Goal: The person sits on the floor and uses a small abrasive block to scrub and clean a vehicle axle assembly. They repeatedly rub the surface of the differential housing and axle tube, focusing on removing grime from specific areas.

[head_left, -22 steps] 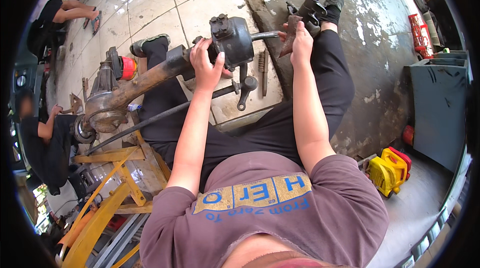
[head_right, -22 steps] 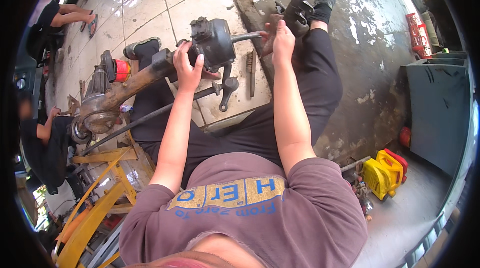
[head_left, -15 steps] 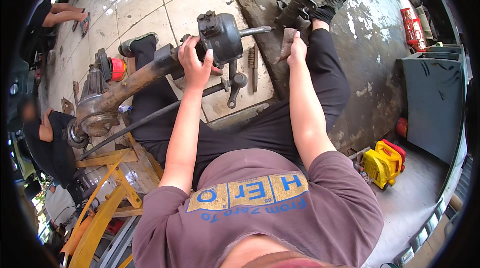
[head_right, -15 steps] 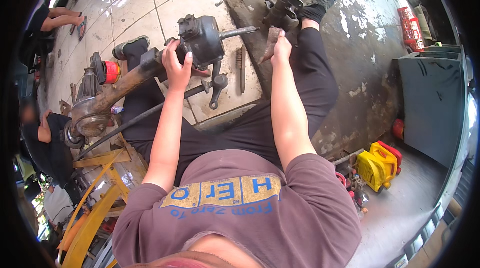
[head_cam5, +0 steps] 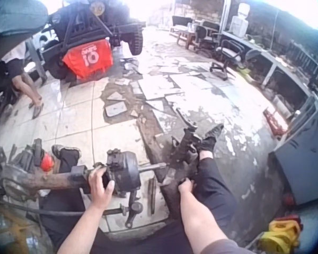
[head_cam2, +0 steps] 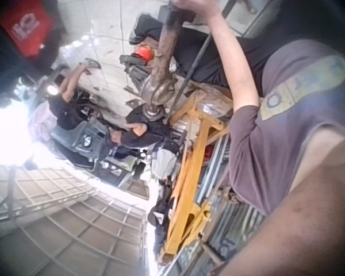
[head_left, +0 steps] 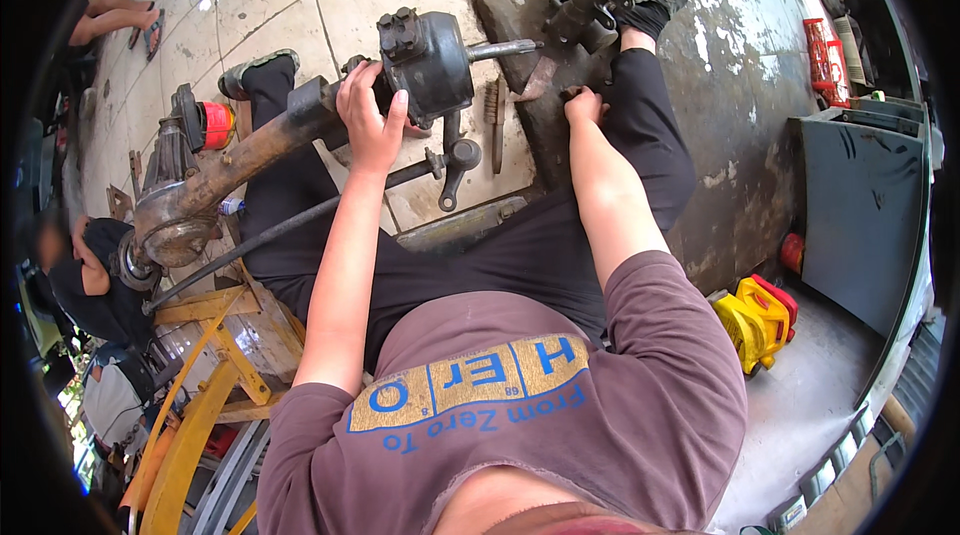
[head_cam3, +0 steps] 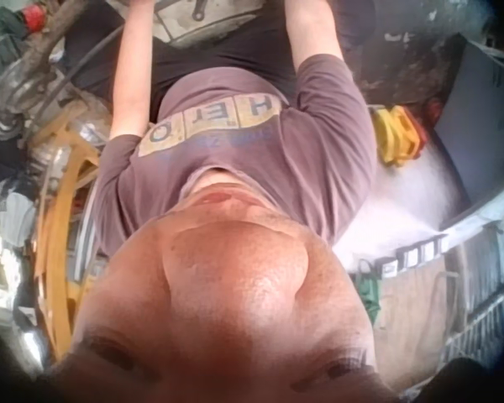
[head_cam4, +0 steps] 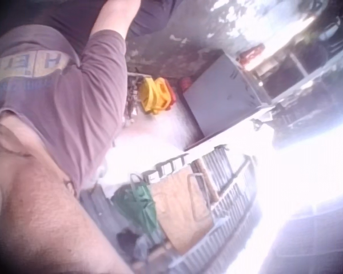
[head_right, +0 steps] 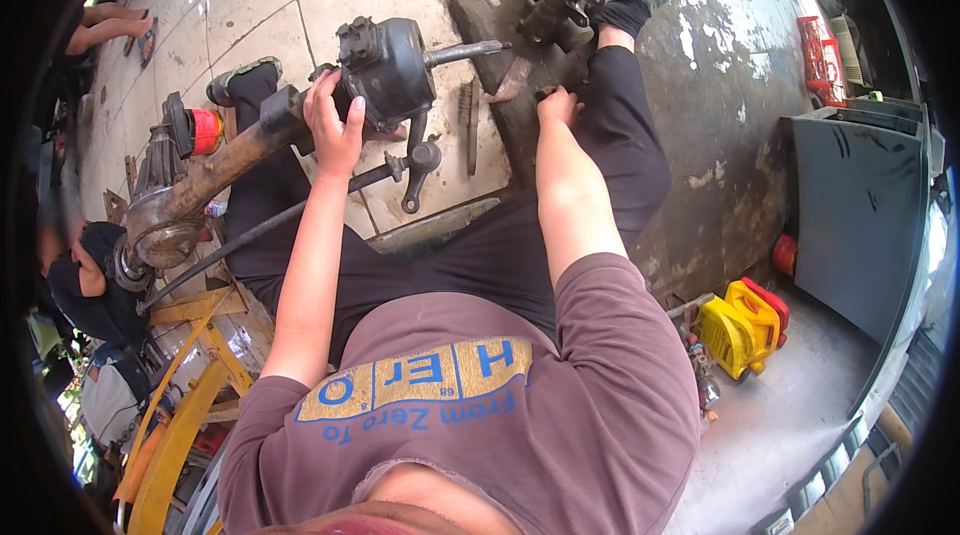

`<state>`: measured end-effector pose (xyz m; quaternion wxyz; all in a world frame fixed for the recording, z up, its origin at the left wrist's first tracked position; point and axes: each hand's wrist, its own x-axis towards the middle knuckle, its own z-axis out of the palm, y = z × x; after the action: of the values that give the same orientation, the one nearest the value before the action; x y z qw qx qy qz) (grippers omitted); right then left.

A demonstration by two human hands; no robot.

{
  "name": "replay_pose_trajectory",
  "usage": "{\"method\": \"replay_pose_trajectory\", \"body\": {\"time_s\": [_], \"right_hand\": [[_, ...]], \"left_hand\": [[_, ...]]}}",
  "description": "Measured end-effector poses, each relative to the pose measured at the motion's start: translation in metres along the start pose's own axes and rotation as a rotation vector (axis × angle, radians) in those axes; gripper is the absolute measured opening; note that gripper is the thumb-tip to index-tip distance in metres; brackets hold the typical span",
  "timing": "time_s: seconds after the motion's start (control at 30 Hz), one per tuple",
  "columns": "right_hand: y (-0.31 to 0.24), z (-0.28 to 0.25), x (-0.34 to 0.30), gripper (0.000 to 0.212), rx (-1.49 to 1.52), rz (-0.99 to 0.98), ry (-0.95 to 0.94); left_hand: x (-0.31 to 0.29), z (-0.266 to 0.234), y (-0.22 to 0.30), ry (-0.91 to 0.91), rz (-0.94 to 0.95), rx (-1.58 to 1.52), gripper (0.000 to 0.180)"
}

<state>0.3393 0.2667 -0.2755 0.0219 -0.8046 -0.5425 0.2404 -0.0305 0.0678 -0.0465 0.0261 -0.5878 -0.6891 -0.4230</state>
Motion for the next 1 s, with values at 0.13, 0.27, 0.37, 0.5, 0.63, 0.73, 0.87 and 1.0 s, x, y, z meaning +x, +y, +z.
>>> {"method": "replay_pose_trajectory", "body": {"time_s": [0.13,0.27,0.37,0.5,0.63,0.73,0.87,1.0], "right_hand": [[0.026,-0.011,0.028,0.036,0.034,-0.052,0.023],[0.014,-0.004,0.018,0.037,-0.037,-0.05,0.034],[0.011,-0.003,0.02,0.031,-0.054,-0.046,0.057],[-0.002,-0.027,0.037,0.027,0.891,0.201,0.025],[-0.062,-0.102,0.005,0.024,1.134,-0.011,-0.198],[-0.072,-0.15,-0.011,0.015,1.358,-0.139,-0.331],[-0.095,-0.188,-0.074,0.013,1.509,-0.315,-0.64],[-0.124,-0.176,-0.108,0.011,1.479,-0.393,-0.768]], "left_hand": [[0.003,0.001,0.005,0.003,-0.002,-0.012,0.059],[0.002,-0.003,0.004,-0.011,-0.008,0.005,0.06],[0.002,-0.003,0.007,-0.008,-0.018,-0.007,0.06],[0.007,0.003,0.008,-0.004,-0.008,-0.035,0.06],[-0.001,-0.002,0.002,0.003,-0.024,0.003,0.059],[0.001,0.002,0.003,0.013,-0.023,-0.005,0.058],[0.0,0.0,0.003,0.012,-0.024,-0.025,0.058],[0.002,0.004,0.005,0.011,-0.016,-0.039,0.057]]}}
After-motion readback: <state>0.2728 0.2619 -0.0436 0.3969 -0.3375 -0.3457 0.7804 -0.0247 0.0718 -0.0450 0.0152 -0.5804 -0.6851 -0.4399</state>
